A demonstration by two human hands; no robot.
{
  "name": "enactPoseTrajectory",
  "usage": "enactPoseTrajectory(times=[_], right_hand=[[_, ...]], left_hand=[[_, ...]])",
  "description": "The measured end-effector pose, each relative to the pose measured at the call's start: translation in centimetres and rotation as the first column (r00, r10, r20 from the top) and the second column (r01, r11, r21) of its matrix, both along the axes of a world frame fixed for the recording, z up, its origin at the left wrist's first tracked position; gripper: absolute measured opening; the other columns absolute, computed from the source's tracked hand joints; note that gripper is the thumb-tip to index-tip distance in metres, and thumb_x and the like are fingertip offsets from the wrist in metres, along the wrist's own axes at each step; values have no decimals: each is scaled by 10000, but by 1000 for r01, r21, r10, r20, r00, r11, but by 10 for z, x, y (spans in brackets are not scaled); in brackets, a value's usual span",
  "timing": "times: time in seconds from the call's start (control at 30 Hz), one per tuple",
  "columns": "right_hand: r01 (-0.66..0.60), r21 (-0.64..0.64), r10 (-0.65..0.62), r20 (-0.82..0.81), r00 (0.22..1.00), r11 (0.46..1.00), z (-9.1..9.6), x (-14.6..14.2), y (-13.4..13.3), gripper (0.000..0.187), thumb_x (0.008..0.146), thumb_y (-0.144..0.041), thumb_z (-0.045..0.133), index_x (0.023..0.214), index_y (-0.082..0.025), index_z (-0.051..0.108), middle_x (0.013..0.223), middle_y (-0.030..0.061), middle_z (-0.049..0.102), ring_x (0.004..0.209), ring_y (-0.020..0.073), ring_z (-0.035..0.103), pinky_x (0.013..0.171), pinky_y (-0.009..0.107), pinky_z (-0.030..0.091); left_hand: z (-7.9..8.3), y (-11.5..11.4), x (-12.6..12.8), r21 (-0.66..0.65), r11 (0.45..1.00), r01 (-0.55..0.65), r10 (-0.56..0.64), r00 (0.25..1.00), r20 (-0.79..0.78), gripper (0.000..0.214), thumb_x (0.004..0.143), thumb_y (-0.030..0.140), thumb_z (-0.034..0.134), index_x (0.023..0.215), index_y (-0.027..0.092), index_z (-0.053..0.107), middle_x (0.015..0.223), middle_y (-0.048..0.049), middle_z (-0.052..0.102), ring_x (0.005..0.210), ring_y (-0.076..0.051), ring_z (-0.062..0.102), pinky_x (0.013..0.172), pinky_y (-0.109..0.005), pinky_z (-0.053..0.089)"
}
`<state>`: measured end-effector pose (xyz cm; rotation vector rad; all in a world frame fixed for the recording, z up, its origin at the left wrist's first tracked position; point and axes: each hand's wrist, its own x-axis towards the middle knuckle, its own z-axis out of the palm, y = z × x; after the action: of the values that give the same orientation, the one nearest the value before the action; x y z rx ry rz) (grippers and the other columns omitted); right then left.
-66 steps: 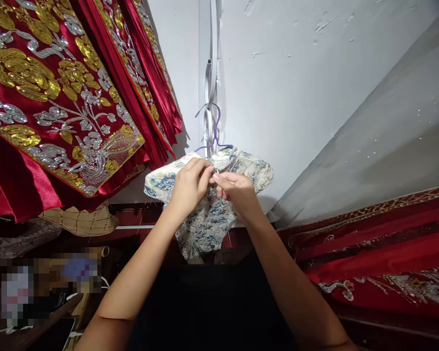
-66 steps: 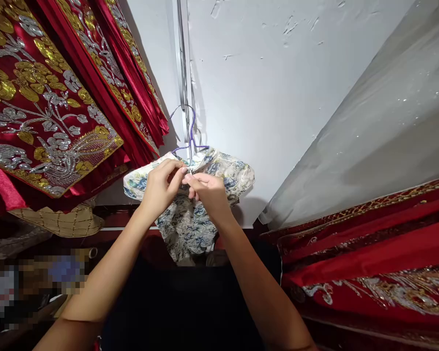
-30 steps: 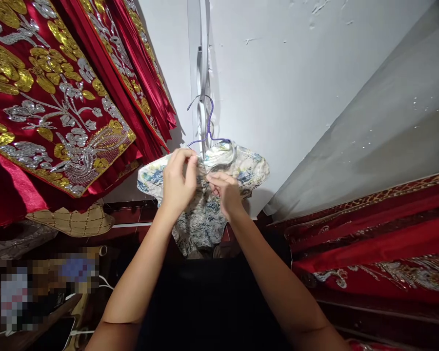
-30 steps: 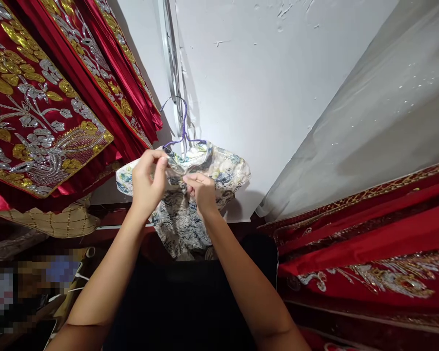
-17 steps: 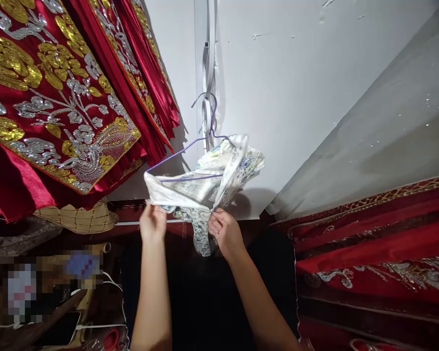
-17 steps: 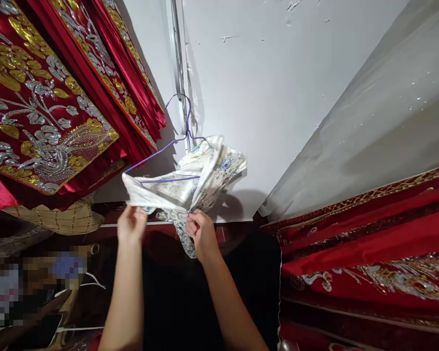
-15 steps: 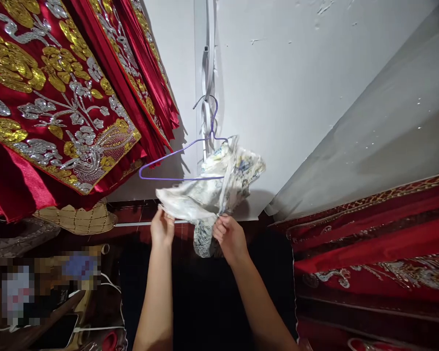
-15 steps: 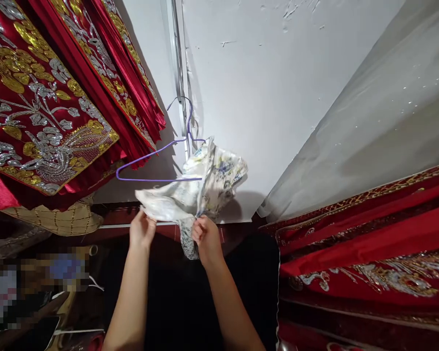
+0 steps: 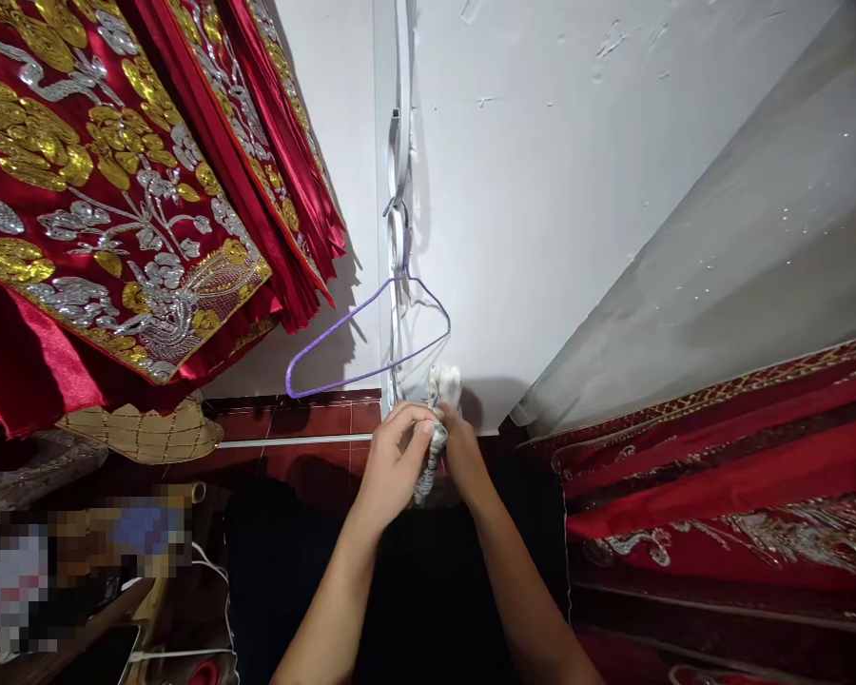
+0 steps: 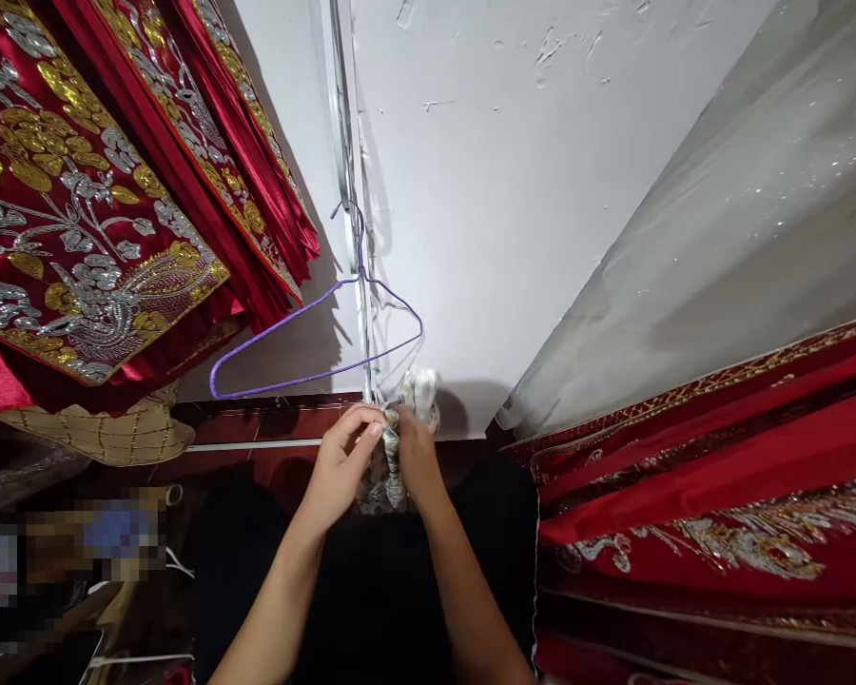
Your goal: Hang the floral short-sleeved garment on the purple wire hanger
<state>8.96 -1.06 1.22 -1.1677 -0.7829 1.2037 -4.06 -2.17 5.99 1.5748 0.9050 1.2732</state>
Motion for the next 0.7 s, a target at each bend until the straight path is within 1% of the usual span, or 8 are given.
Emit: enactPoseTrajectory(times=[0.07,0.17,0.27,0.33,0.43,0.53,0.6,0.7], right_hand=[[-293,-35,291,-57,955,955,17,-5,1,451,841,-658,594,797,-213,657,673,20,608,720,207,615,595,289,478],[-615,-25,611,-88,787,788,43,-3,-5,510,882,-687,510,893,-204,673,723,30,639,689,189,613,599,282,469],[-812,10,788,238,569,583,74,10,-8,276,797,-426,739,952,-203,690,836,23,681,740,177,614,671,274,469],[-849,48,733,482,481,526,93,20,-1,158,763,-235,742,911,-197,703,831,12,677,749,172,603,684,268,453],[-659,247,407,620,671,710,106,29,27,81,765,-151,661,822,-193,701,767,-2,651,674,142,549,630,248,414],[-296,352,71,531,844,888,93,25,66,326,732,-168,666,1051,-220,711,689,-44,589,589,113,457,566,226,365],[-213,296,45,486,873,931,75,17,87,362,747,-228,658,1106,-203,694,653,-52,546,582,112,430,556,224,355],[-221,194,100,491,866,956,50,13,102,181,780,-340,639,813,-166,678,628,-29,516,595,119,416,562,241,350]], left_hand=[[6,2,-1,82,994,-74,73,997,9,223,1006,374,513,944,213,653,1037,-71,646,1037,-218,615,977,-358,473],[6,12,-17,132,984,-123,126,992,-14,297,1021,435,457,1037,226,668,1176,-96,610,1181,-244,564,1057,-387,427],[-5,12,-42,36,994,108,-103,987,-124,489,1040,525,288,1282,245,607,1234,-120,621,1206,-265,566,1057,-412,437],[-15,5,-57,-72,949,307,-315,921,-227,493,1030,540,309,1234,233,637,1112,-108,678,1056,-262,630,951,-385,497],[-23,-7,-76,-160,913,377,-408,808,-426,325,990,466,492,970,213,695,895,-54,696,805,-223,634,746,-305,501],[-20,-7,-94,-123,969,212,-245,800,-548,249,993,378,482,1037,220,669,831,-24,688,713,-204,617,663,-271,446],[-13,-1,-109,-65,994,91,-112,772,-625,262,1003,385,440,1015,225,646,770,-13,658,686,-205,612,635,-263,413],[-3,14,-136,-19,1000,-15,-5,633,-774,321,1002,448,412,880,221,603,669,-5,593,645,-210,595,605,-266,367]])
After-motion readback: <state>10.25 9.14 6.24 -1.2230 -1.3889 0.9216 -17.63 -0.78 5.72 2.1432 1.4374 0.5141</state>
